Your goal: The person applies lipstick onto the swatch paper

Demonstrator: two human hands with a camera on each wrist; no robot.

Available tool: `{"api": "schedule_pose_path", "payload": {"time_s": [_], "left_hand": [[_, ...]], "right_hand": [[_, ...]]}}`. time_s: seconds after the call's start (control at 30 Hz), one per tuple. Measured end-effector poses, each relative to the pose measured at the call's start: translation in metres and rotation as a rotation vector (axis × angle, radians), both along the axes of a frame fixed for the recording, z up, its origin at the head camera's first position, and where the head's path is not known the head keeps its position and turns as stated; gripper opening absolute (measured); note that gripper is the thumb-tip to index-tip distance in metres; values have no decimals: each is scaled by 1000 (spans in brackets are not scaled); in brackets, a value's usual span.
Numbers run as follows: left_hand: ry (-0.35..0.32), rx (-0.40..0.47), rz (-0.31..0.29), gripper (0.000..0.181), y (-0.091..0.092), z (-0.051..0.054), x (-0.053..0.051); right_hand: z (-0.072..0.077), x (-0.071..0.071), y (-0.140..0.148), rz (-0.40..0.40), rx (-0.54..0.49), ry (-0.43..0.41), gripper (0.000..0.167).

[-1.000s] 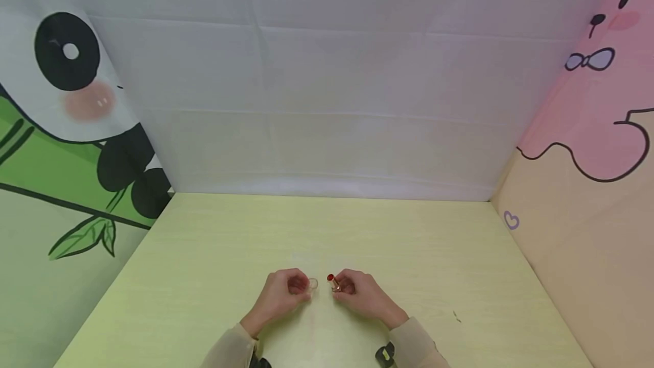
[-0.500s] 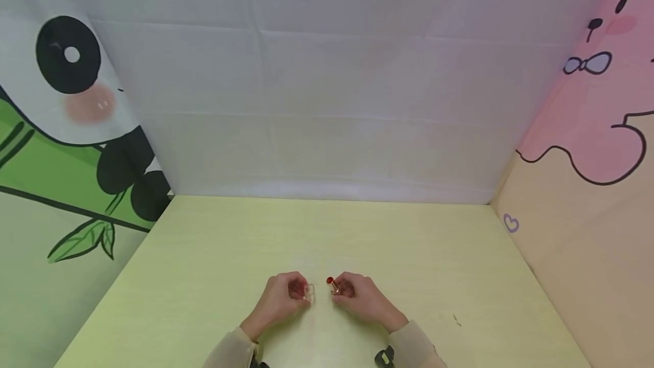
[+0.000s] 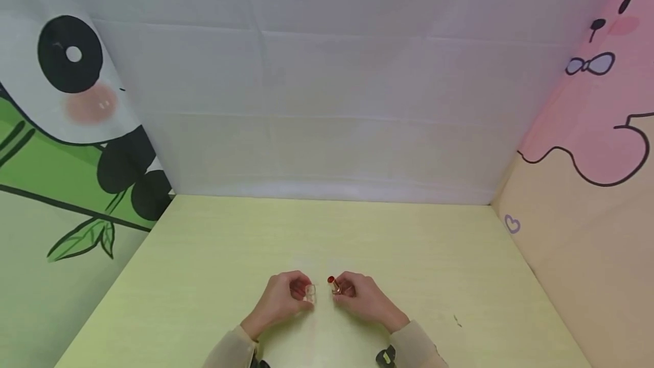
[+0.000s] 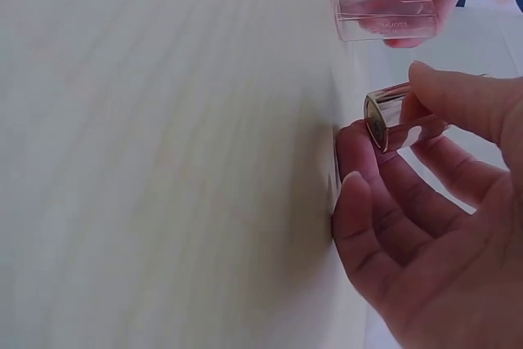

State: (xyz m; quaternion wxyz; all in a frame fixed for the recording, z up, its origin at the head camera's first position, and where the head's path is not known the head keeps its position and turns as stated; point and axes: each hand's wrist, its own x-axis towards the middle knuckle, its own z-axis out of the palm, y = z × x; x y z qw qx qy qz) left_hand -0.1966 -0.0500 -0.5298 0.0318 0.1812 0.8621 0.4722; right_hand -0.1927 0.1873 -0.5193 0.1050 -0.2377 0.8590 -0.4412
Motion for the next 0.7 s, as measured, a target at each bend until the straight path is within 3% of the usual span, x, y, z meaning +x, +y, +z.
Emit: {"api": "schedule_pose_path", "payload": {"time_s": [0.13, 0.33, 0.5, 0.7], "left_hand": [[6, -20, 0, 39, 0, 5, 1], [112, -21, 76, 53, 4, 15, 5], [201, 53, 152, 46, 11, 27, 9], [181, 129, 191, 35, 18, 39, 12]], "right_hand": [[0, -1, 2, -8, 3, 1, 24], [3, 0, 2, -18, 0, 8, 20], [8, 2, -2, -12, -45, 43, 24], [14, 4, -5, -40, -81, 116, 28]]}}
